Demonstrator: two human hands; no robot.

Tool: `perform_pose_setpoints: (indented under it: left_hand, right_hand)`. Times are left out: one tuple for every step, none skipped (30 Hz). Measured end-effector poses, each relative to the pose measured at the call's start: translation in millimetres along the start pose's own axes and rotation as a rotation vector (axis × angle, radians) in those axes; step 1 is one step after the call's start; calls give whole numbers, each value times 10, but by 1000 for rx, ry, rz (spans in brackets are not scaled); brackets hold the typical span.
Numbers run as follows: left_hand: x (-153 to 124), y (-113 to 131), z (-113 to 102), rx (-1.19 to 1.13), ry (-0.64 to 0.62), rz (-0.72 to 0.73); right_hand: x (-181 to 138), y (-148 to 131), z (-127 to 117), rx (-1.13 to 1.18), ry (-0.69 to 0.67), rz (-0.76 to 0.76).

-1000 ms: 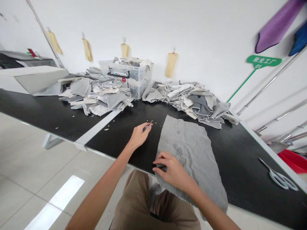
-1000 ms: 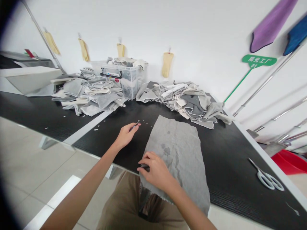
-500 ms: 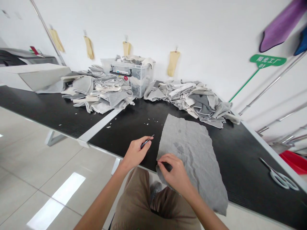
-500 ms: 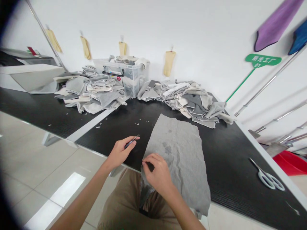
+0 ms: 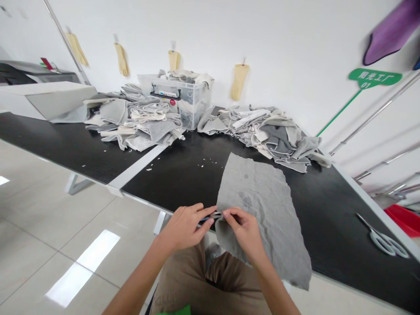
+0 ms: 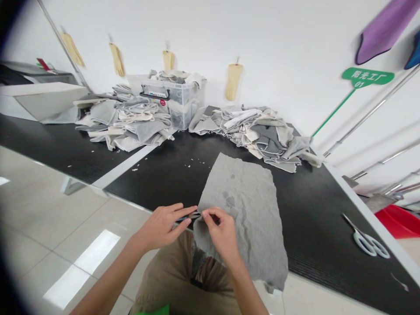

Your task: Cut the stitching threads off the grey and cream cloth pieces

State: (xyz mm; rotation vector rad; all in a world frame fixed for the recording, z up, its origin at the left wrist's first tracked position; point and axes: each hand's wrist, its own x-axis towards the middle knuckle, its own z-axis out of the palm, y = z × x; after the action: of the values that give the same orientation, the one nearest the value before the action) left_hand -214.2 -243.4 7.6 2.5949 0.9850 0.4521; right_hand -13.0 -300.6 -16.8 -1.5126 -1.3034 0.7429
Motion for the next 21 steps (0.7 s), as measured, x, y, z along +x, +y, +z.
perform_pose_setpoints:
  left_hand:
    - [22, 5, -12, 22, -2, 17]
    - [47, 11, -26, 44, 1, 33]
    - [72, 16, -41, 66, 2, 47]
    - [97, 23, -59, 86, 0, 63]
    - [120, 30, -78, 107, -3, 77]
    - [141, 37, -99, 127, -7, 89]
    - [159, 44, -120, 145, -12, 102]
    - [174, 51, -142, 161, -17, 112]
    - [187, 56, -162, 175, -19, 120]
    - [198, 60, -181, 188, -21, 127]
    - [207, 63, -199, 200, -25, 136]
    - [215, 65, -214, 209, -28, 146]
    - [222, 66, -228, 218, -30, 156]
    - [229, 66, -241, 227, -31, 168]
    - [236, 67, -253, 234, -32, 181]
    - [243, 68, -265, 240, -30, 194]
    - [251, 69, -277, 246, -28, 207]
    - [259, 72, -288, 252, -27, 222]
    - [268, 76, -298, 257, -27, 237]
    - [277, 81, -306, 262, -27, 252]
    - [285, 88, -312, 268, -27, 268]
  right_hand:
    - [3, 19, -7, 20, -4, -1]
    - [4, 36, -12, 38, -7, -4]
    - [2, 50, -15, 56, -8, -7]
    - [-2, 60, -15, 75, -8, -8]
    - [-8, 66, -14, 93, 2, -6]
    - [-16, 68, -12, 112, 26, 0]
    - [-24, 66, -8, 131, 61, 9]
    - [-33, 61, -5, 147, 99, 17]
    - [-41, 55, -2, 159, 131, 23]
    - [-48, 48, 0, 165, 146, 24]
    - [-53, 42, 1, 167, 144, 20]
    - [-56, 38, 0, 166, 128, 11]
    - [-56, 36, -2, 164, 107, 0]
    - [-53, 37, -5, 165, 91, -9]
    - [-47, 40, -10, 171, 80, -17]
    - [-41, 46, -16, 180, 74, -24]
    - [-33, 55, -23, 193, 71, -29]
    - [-26, 64, -30, 206, 68, -35]
    - [-20, 74, -37, 217, 66, -38]
    - [-16, 83, -42, 227, 65, -39]
    - [-14, 90, -46, 235, 65, -39]
